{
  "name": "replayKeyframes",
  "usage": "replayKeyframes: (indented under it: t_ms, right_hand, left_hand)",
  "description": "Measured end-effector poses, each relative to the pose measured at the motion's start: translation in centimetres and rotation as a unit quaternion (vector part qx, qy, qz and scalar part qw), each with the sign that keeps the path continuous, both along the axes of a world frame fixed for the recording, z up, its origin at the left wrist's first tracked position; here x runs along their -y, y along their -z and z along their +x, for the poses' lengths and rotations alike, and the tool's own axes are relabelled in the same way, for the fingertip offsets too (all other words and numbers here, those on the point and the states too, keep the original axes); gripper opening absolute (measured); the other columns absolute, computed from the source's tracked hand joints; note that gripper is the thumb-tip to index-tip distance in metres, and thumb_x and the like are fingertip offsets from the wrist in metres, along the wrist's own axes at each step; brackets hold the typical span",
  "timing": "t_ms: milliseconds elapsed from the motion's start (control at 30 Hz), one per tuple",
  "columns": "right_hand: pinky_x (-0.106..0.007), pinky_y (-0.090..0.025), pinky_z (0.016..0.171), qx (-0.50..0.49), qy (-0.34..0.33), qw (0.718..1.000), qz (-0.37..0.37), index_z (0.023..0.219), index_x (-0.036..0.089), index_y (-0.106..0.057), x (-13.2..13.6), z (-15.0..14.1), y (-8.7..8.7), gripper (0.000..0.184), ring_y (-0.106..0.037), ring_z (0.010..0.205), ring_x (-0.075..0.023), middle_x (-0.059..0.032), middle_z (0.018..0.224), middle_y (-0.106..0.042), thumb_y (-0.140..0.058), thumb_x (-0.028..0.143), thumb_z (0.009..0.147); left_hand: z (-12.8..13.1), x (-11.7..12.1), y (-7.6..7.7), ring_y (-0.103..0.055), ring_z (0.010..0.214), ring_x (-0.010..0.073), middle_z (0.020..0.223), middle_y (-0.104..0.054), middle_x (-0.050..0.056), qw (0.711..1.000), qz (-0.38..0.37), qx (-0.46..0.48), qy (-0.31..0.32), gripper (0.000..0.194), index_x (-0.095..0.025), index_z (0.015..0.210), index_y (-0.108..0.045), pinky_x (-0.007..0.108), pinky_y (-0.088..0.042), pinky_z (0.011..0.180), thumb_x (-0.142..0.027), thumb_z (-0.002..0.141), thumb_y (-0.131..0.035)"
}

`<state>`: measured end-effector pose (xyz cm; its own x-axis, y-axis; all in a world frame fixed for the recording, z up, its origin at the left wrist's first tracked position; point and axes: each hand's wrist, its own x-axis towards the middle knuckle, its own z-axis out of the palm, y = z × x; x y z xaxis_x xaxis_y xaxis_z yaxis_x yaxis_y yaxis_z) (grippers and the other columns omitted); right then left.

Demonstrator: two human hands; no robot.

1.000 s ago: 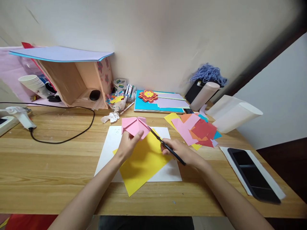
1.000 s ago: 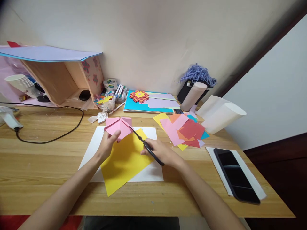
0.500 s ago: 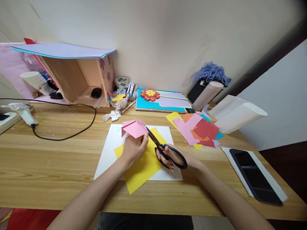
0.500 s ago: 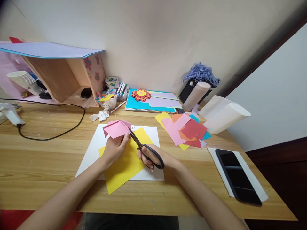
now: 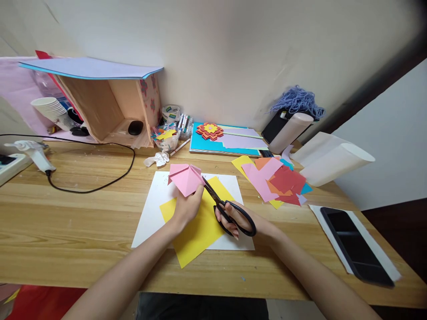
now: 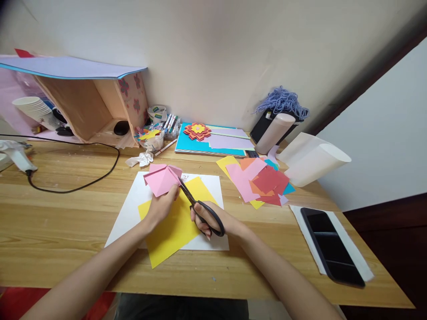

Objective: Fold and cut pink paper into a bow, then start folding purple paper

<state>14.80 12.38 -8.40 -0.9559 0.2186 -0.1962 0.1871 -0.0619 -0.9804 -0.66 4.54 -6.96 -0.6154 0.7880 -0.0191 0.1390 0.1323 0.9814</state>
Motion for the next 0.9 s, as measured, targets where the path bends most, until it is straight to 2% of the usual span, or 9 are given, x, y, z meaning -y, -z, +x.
replayKeyframes:
  t_ms: [167,333,667,800,900]
  right_hand:
    - [-0.017,-0.035,0.032,0.006,0.004,1.000,-0.006,0.079,0.015,-0.047,0.1,0.0,0.0,0.061,-0.034,0.032,-0.0055,0.0086,0.044,-0.034,-0.027,0.072,0.077]
    - [-0.018,-0.036,0.032,0.008,0.011,1.000,0.006,0.079,0.015,-0.047,0.1,0.0,0.0,0.060,-0.034,0.032,-0.0056,0.0084,0.044,-0.034,-0.025,0.071,0.078]
    - [-0.017,-0.036,0.032,0.015,0.033,0.999,0.009,0.078,0.016,-0.046,0.3,0.0,-0.1,0.059,-0.033,0.031,-0.0052,0.0090,0.043,-0.033,-0.025,0.071,0.078]
    - [-0.018,-0.037,0.032,0.024,0.041,0.999,-0.005,0.077,0.016,-0.046,0.3,-0.1,0.2,0.062,-0.030,0.030,-0.0051,0.0096,0.042,-0.031,-0.026,0.074,0.075]
    - [-0.019,-0.039,0.033,0.017,0.044,0.999,-0.013,0.078,0.016,-0.046,0.3,-0.3,0.6,0.064,-0.031,0.031,-0.0055,0.0094,0.042,-0.031,-0.025,0.076,0.073]
  left_hand:
    - [-0.3,-0.2,0.0,-0.047,0.062,0.0147,0.062,-0.051,0.000,0.997,0.029,0.057,-0.039,0.026,-0.018,0.065,-0.048,0.026,-0.037,0.060,-0.042,0.071,-0.057]
    - [-0.9,-0.7,0.1,-0.037,0.051,0.0100,0.056,-0.044,-0.004,0.995,0.027,0.094,-0.009,0.030,-0.018,0.061,-0.046,0.023,-0.032,0.052,-0.044,0.072,-0.056]
    - [-1.4,-1.2,-0.1,-0.030,0.046,0.0070,0.052,-0.039,-0.005,0.984,0.038,0.166,0.060,0.031,-0.016,0.062,-0.049,0.021,-0.022,0.045,-0.044,0.071,-0.059]
    - [-1.4,-1.2,-0.3,-0.029,0.044,0.0068,0.050,-0.038,-0.006,0.985,0.019,0.161,0.065,0.031,-0.016,0.062,-0.050,0.022,-0.022,0.045,-0.044,0.071,-0.058]
    - [-1.4,-1.3,-0.3,-0.030,0.044,0.0073,0.048,-0.038,-0.006,0.988,0.008,0.143,0.054,0.033,-0.017,0.056,-0.046,0.022,-0.024,0.046,-0.044,0.070,-0.058]
